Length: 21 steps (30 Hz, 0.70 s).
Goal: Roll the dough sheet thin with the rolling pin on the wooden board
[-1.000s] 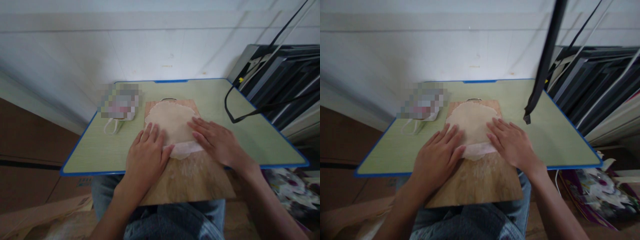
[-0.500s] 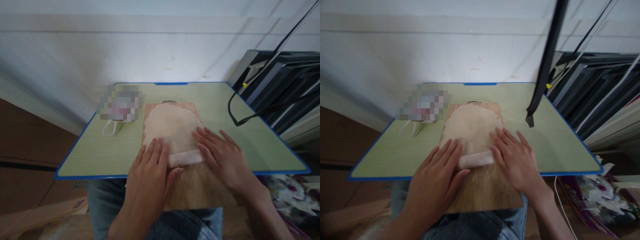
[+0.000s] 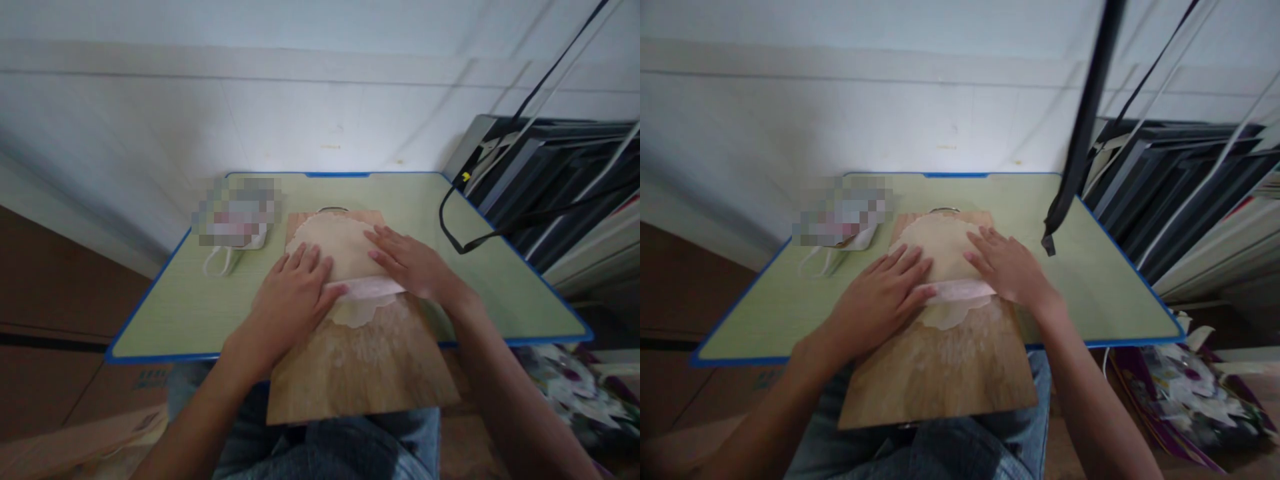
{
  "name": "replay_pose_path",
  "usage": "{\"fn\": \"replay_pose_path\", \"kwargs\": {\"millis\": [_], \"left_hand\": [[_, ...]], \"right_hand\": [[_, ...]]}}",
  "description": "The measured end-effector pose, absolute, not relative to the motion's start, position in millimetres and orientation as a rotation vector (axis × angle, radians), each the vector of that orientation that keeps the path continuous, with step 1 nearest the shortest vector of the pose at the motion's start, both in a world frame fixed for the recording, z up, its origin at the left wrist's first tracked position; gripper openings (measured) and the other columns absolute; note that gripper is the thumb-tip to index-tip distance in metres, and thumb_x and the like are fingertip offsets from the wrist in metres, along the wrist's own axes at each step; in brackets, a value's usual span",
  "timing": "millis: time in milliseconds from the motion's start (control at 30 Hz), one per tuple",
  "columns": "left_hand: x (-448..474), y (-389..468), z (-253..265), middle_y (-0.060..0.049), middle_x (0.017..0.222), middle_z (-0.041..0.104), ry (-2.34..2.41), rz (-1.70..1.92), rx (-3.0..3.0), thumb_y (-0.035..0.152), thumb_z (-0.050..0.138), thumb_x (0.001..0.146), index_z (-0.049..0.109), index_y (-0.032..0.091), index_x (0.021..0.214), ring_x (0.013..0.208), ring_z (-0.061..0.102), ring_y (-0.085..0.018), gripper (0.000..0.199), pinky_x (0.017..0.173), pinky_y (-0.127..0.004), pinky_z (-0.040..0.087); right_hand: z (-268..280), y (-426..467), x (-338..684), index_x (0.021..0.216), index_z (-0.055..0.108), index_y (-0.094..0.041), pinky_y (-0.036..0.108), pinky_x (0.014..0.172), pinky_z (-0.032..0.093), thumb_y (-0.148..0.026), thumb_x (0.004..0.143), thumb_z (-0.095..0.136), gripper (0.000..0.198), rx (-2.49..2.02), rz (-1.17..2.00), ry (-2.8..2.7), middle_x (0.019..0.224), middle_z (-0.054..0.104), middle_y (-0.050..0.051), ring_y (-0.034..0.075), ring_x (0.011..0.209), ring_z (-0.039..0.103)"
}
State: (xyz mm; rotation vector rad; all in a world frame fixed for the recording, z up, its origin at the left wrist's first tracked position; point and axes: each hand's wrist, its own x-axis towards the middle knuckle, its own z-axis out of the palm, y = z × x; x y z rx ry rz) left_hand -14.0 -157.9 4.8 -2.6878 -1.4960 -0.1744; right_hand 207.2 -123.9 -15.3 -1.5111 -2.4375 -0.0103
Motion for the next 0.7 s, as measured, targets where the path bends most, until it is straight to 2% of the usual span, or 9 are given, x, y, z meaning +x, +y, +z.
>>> {"fn": "replay_pose_path", "kwargs": {"millis": [133,233,333,433,533,700], "left_hand": [[-17,-144,7,-0.017,0.139,0.047,-1.464,-0.166,-2.715,0.047,0.03,0.097,0.05,0.011,0.13,0.134,0.037,-0.028,0.052,0.109,-0.047,0.03],[-12,-162,4,-0.015,0.141,0.045,-1.552,-0.205,-2.632,0.046,0.038,0.095,0.049,0.015,0.131,0.134,0.037,-0.03,0.049,0.108,-0.048,0.033],[-7,-194,-4,-0.015,0.14,0.047,-1.58,-0.288,-2.512,0.043,0.045,0.092,0.051,0.015,0.13,0.13,0.042,-0.032,0.048,0.104,-0.049,0.038],[-8,-226,-14,-0.02,0.135,0.05,-1.471,-0.396,-2.437,0.048,0.032,0.094,0.048,0.008,0.131,0.124,0.049,-0.034,0.057,0.094,-0.049,0.047],[-11,-242,-20,-0.02,0.136,0.05,-1.336,-0.433,-2.424,0.047,0.023,0.096,0.047,0.008,0.132,0.123,0.05,-0.033,0.058,0.089,-0.046,0.05],[-8,-220,-14,-0.022,0.134,0.051,-1.434,-0.325,-2.425,0.048,0.035,0.093,0.048,0.003,0.131,0.121,0.052,-0.034,0.06,0.094,-0.049,0.046]], "right_hand": [[-15,-112,204,0.135,0.047,-0.013,0.043,0.107,0.035,-0.038,0.098,0.023,0.051,-1.476,0.043,-2.45,0.14,0.047,0.012,0.022,0.133,0.036],[-13,-136,203,0.134,0.048,-0.012,0.047,0.105,0.036,-0.04,0.097,0.024,0.052,-1.519,-0.05,-2.394,0.138,0.049,0.014,0.024,0.132,0.039],[-14,-176,204,0.131,0.051,-0.017,0.049,0.101,0.04,-0.036,0.098,0.024,0.047,-1.54,-0.116,-2.346,0.136,0.052,0.011,0.024,0.128,0.044],[-19,-212,207,0.135,0.046,-0.02,0.054,0.104,0.033,-0.035,0.098,0.03,0.043,-1.524,-0.189,-2.362,0.14,0.047,0.008,0.023,0.13,0.041],[-26,-226,208,0.137,0.04,-0.022,0.058,0.106,0.028,-0.035,0.097,0.032,0.043,-1.532,-0.225,-2.309,0.142,0.045,0.007,0.023,0.135,0.034],[-21,-192,202,0.14,0.037,-0.022,0.055,0.106,0.029,-0.038,0.098,0.026,0.047,-1.574,-0.157,-2.323,0.142,0.044,0.008,0.022,0.133,0.037]]}}
